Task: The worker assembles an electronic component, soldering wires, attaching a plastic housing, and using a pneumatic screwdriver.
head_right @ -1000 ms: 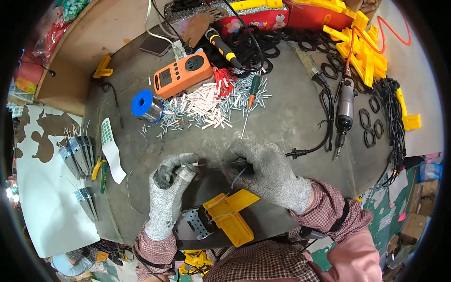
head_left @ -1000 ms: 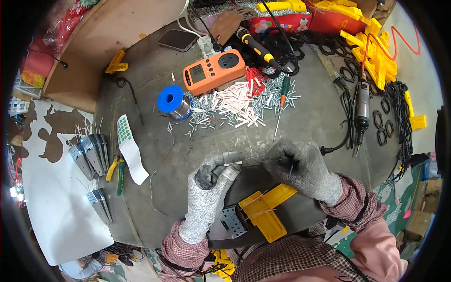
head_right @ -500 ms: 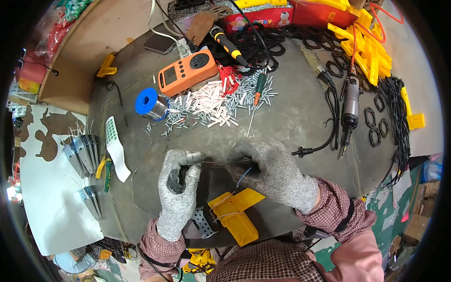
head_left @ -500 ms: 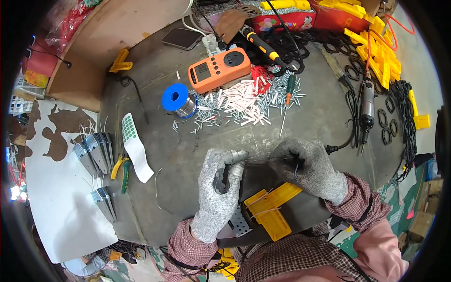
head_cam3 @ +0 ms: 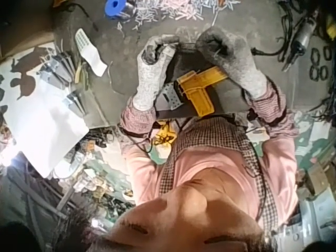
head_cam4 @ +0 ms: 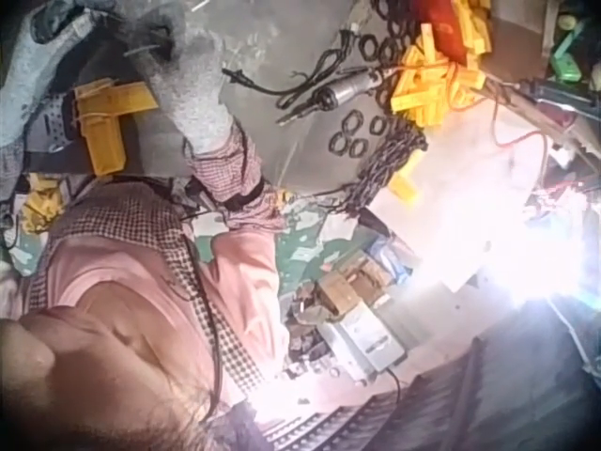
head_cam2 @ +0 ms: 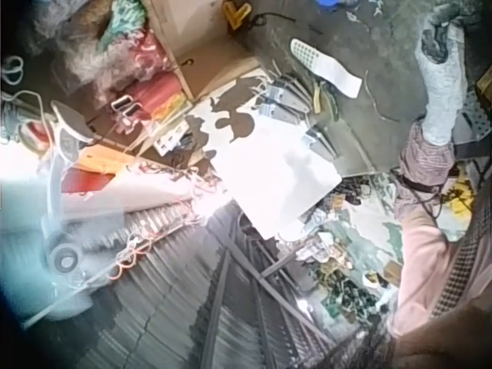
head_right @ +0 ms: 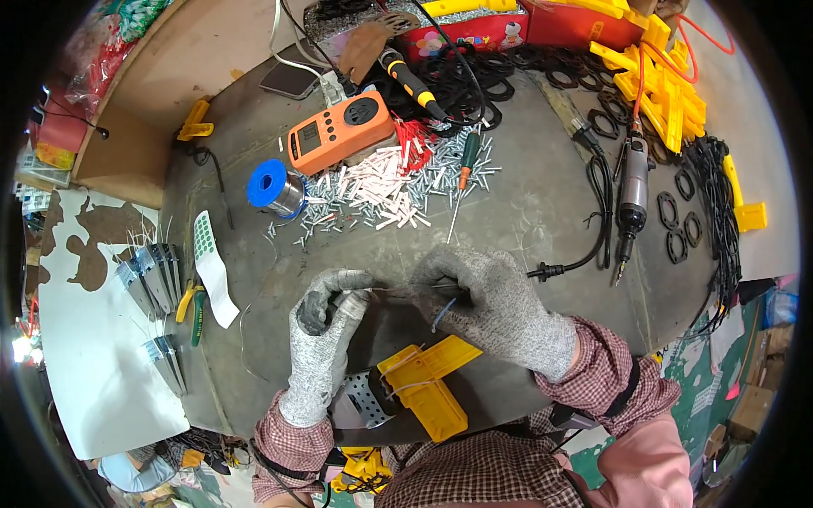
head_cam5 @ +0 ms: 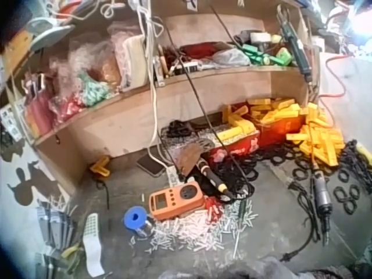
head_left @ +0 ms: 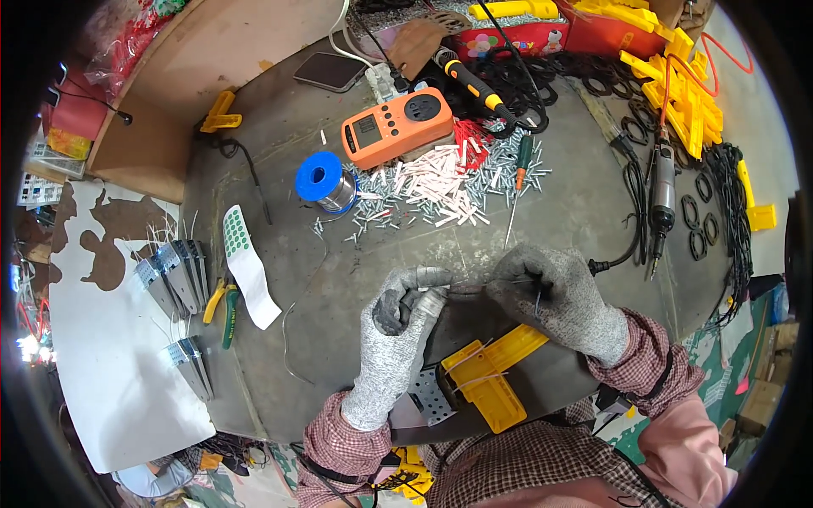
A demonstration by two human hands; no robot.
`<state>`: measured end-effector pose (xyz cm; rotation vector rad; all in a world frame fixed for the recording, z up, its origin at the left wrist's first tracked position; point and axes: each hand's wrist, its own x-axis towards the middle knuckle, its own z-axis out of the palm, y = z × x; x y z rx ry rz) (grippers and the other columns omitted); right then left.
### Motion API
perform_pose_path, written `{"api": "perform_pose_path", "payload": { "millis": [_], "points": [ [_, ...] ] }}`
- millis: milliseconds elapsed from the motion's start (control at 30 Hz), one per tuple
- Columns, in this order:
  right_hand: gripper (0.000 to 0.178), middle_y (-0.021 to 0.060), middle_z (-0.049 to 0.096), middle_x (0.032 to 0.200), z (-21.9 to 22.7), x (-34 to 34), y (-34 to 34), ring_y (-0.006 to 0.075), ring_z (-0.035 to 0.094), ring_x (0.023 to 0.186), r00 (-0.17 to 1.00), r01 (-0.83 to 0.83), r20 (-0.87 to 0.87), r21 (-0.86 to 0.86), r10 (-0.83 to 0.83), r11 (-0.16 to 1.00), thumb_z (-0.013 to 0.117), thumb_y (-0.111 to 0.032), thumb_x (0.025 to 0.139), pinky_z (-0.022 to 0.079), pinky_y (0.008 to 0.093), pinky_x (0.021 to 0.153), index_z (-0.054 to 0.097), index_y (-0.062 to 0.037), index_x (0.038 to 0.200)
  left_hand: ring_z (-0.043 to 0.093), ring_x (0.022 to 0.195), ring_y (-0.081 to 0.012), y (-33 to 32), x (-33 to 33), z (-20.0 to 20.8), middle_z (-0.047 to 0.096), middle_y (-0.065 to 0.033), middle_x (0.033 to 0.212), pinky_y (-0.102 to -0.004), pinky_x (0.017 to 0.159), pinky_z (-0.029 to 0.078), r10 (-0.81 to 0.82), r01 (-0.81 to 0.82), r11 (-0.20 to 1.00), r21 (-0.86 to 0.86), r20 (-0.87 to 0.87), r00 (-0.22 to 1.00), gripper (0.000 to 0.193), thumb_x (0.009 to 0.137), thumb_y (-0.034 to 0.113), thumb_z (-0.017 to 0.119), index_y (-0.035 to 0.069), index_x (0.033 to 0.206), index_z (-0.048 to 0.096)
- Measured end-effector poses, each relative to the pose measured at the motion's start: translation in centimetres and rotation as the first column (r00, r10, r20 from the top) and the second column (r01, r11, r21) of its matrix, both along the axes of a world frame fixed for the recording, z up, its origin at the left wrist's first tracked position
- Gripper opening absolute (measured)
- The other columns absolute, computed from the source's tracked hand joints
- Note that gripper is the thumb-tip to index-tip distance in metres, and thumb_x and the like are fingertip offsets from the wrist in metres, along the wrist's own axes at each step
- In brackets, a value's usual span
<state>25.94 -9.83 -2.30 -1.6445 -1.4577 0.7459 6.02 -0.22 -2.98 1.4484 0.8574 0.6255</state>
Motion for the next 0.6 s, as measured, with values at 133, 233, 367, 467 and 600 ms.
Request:
{"api": "perform_pose_path", "payload": {
  "millis": [133,233,367,467,600],
  "points": [
    [0.024,0.0143,0.070,0.085,-0.04,-0.09,0.00,0.0286,0.073,0.077,1.000,0.009,-0.016,0.013,-0.008,1.000,0.077,-0.017,0.083,0.057,0.0361,0.067,0.067,-0.0071,0.103,0.062,0.097,-0.0120,-0.10,0.09,0.03,0.068,-0.0040,0.102,-0.0272,0.090,0.048,0.044,-0.044,0.999,-0.027,0.006,0.999,0.013,0.096,0.005,0.065,0.002,0.108,0.069],
    [0.023,0.0140,0.070,0.085,0.23,-0.16,0.03,0.0288,0.073,0.077,1.000,0.023,-0.008,-0.014,-0.023,1.000,0.077,-0.016,0.083,0.057,0.0360,0.067,0.068,-0.0074,0.102,0.061,0.097,-0.0122,-0.19,0.05,-0.01,0.066,-0.0041,0.102,-0.0275,0.090,0.047,0.043,-0.044,0.999,0.031,0.030,0.999,0.013,0.096,0.004,0.065,0.001,0.108,0.068],
    [0.024,0.0133,0.070,0.086,0.23,-0.07,0.05,0.0286,0.073,0.077,1.000,0.027,-0.006,-0.017,-0.027,0.999,0.077,-0.016,0.081,0.057,0.0361,0.067,0.068,-0.0083,0.102,0.060,0.097,-0.0128,-0.14,0.11,0.11,0.064,-0.0043,0.102,-0.0278,0.090,0.047,0.036,-0.031,0.991,0.129,-0.031,0.999,0.014,0.096,0.004,0.064,0.001,0.109,0.068],
    [0.025,0.0136,0.070,0.087,-0.36,-0.07,0.08,0.0290,0.072,0.076,0.999,0.023,0.032,-0.020,-0.022,1.000,0.077,-0.020,0.084,0.056,0.0364,0.066,0.067,-0.0092,0.105,0.060,0.096,-0.0130,-0.26,0.21,0.35,0.063,-0.0045,0.101,-0.0277,0.090,0.047,0.011,0.008,0.981,0.192,-0.099,0.995,0.014,0.095,0.003,0.064,0.001,0.109,0.068],
    [0.027,0.0148,0.070,0.089,-0.51,-0.20,0.13,0.0319,0.072,0.080,1.000,0.003,-0.027,-0.085,-0.006,0.996,0.072,-0.027,0.091,0.056,0.0371,0.069,0.065,-0.0098,0.110,0.062,0.100,-0.0129,-0.64,0.42,0.52,0.067,-0.0059,0.107,-0.0277,0.091,0.048,-0.054,0.054,0.998,-0.041,0.015,0.998,0.017,0.093,0.004,0.067,0.001,0.110,0.070]
  ]
}}
